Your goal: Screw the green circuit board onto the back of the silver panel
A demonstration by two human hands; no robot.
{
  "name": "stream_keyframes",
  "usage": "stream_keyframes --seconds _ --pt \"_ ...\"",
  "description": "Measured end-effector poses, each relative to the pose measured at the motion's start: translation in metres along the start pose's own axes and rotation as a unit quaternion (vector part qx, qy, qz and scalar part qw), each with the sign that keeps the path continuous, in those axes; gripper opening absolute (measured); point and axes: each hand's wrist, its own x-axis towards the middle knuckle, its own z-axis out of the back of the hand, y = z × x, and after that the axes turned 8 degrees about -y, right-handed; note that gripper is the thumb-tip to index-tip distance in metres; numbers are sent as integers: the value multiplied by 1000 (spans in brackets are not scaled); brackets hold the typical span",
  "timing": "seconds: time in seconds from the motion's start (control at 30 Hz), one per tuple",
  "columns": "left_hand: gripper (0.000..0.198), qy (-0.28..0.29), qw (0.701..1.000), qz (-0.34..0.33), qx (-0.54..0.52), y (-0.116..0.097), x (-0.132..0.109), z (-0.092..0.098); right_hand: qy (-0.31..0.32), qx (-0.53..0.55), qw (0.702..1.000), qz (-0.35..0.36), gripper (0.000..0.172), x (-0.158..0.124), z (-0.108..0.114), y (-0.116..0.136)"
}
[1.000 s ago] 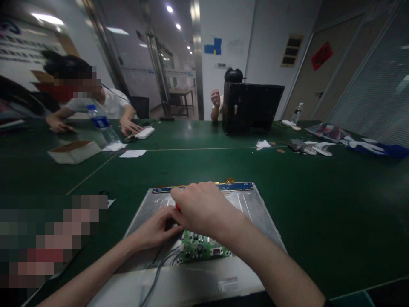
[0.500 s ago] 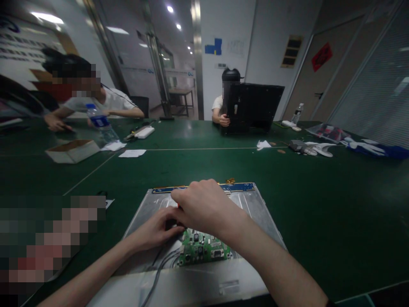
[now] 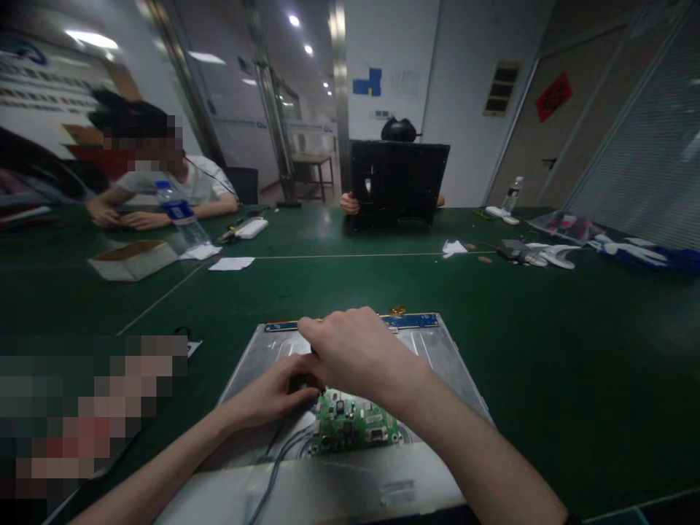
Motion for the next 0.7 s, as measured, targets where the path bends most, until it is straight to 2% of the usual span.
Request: stream_keyframes --seconds 0.23,0.47,0.63,0.7 --pt "10 1 1000 22 17 1 -1 -1 6 16 1000 -9 10 1 1 3" --pt "12 -2 1000 11 16 1 0 0 10 41 999 25 16 -2 3 0" --pt "10 -4 1000 5 14 1 0 0 8 14 1000 -6 27 0 3 1" --pt "11 -2 1000 12 12 2 0 0 4 9 1000 -10 26 1 2 1"
